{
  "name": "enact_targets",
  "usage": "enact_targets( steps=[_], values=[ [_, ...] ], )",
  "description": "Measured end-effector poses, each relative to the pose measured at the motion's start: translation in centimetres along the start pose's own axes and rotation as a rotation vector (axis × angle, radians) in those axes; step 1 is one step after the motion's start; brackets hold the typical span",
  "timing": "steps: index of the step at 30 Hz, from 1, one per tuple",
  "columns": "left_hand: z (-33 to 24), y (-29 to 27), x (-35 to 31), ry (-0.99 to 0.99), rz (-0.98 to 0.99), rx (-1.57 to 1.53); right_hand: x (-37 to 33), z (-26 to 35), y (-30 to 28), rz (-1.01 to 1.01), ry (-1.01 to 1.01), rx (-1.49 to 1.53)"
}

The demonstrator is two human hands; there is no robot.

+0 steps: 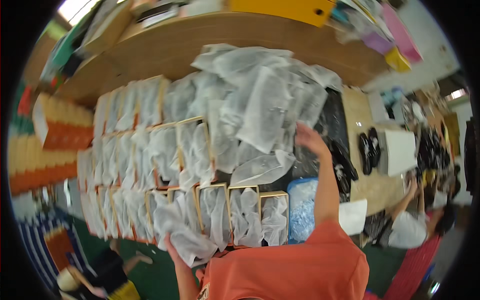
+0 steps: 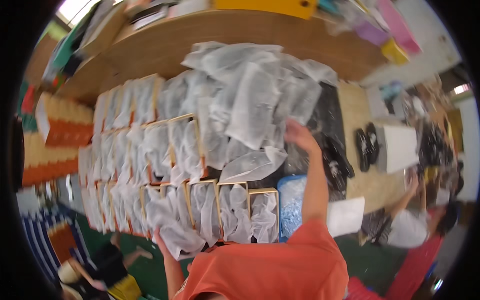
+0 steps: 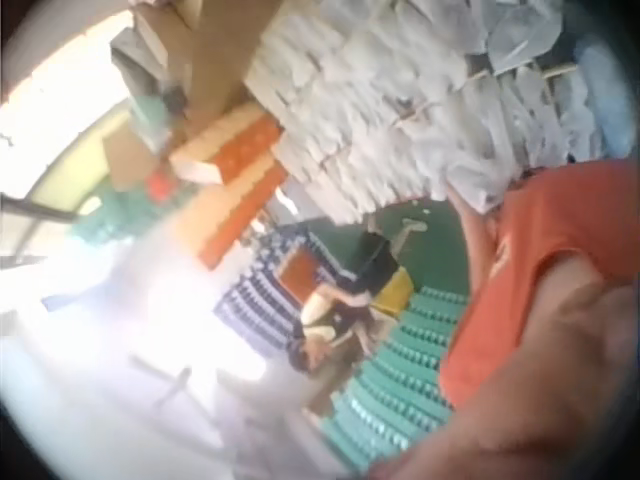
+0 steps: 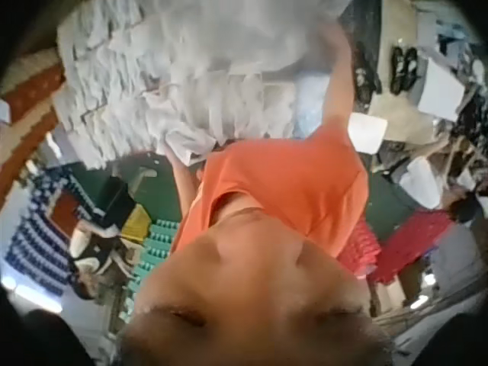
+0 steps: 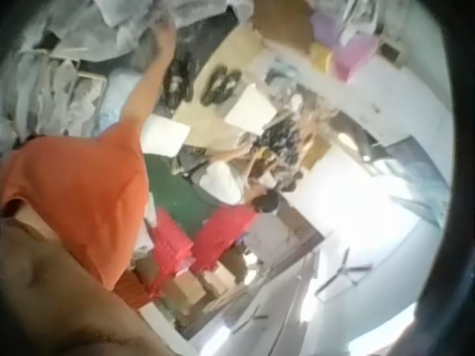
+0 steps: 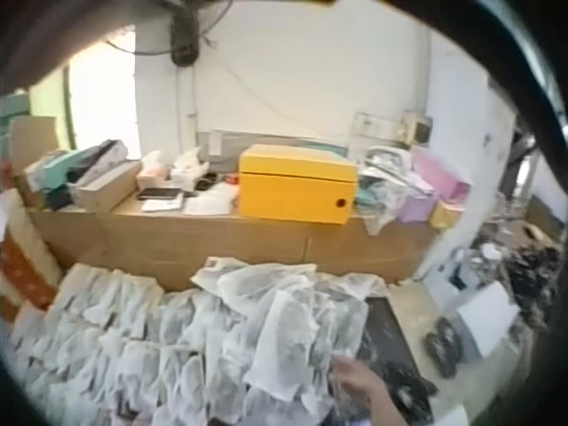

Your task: The person places small items into open shoe boxes, then covers them with white tissue paper. They retrieve a stack of orange and beige shoebox lids and close the boxes one by one, stacking the finished units on the table.

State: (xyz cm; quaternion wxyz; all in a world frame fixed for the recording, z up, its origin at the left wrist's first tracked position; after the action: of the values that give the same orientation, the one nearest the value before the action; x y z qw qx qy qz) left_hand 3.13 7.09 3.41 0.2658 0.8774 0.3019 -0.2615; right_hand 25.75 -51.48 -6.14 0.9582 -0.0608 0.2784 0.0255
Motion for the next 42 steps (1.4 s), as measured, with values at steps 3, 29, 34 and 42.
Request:
enact_targets(
  steps=[3,29,34,42],
  values=[
    [1.2,-1.0,2.3,0.053,-0.019,0.066,4.3,-4.6,-6.6,-0.872,0.232,-0.039],
    [1.3,0.2,4.8,-0.254,0.359,0.046,-22.1,-1.9,17.6,0.157,-0.131,1.403],
    [-1.8,-5.2,5.6,-0.074,0.426,0.209,-23.7,-7.2,23.6,-0.309,0.143,0.985],
    [-12.2,-19.0,12.8,0.016,0.137,-0.034,-17.9,0.3,47.3,-0.243,0.088,0.403]
  ],
)
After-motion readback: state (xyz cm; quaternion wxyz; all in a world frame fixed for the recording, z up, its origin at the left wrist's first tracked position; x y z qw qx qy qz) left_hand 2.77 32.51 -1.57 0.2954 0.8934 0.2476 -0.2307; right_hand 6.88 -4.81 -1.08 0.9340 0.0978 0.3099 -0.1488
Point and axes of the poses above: each hand's wrist, its own x-axis towards the middle knuckle, its own y-axis out of the palm, z = x × y, the point moved 1 cm from there along x, towards the middle knuckle, and after that the axes turned 11 degrees about y, right-handed, at the moved point
